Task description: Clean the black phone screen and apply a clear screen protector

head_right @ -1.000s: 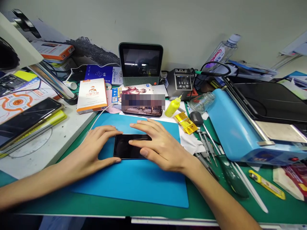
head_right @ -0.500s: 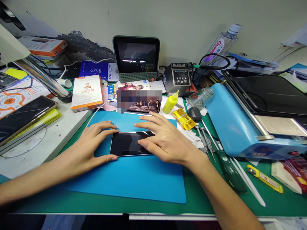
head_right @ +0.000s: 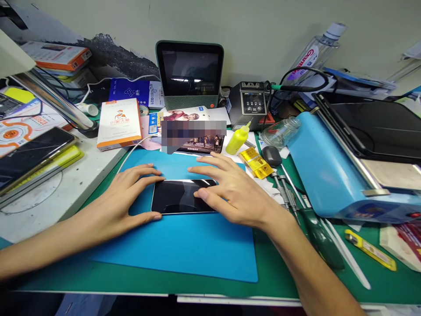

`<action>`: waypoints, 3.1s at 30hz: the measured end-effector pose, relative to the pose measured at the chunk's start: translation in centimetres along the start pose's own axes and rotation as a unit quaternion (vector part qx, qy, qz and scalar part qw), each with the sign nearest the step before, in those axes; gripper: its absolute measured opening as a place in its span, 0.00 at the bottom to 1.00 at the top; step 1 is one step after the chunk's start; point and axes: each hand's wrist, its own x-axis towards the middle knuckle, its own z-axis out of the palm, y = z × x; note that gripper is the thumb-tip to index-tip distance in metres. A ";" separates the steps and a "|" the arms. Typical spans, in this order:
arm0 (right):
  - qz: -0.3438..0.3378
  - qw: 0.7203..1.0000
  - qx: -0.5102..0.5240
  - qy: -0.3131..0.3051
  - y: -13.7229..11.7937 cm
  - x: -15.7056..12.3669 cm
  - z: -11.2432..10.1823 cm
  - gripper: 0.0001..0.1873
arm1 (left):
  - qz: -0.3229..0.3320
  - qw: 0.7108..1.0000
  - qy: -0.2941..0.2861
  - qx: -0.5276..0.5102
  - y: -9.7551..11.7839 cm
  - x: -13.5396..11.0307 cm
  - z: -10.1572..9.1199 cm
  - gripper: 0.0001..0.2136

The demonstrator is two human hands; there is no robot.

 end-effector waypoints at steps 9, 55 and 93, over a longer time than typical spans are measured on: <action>0.034 0.999 0.031 -0.014 -0.6 0.6 1.2 0.24 | -0.005 1.000 0.005 -0.011 -0.1 -0.1 0.1 0.30; 0.257 0.958 0.105 0.065 0.6 1.5 2.8 0.06 | 0.010 1.000 -0.007 0.012 -0.1 -0.1 0.1 0.29; 0.134 0.986 0.090 -0.041 -1.0 0.3 1.9 0.30 | 0.007 1.000 -0.001 0.012 0.0 0.0 0.1 0.30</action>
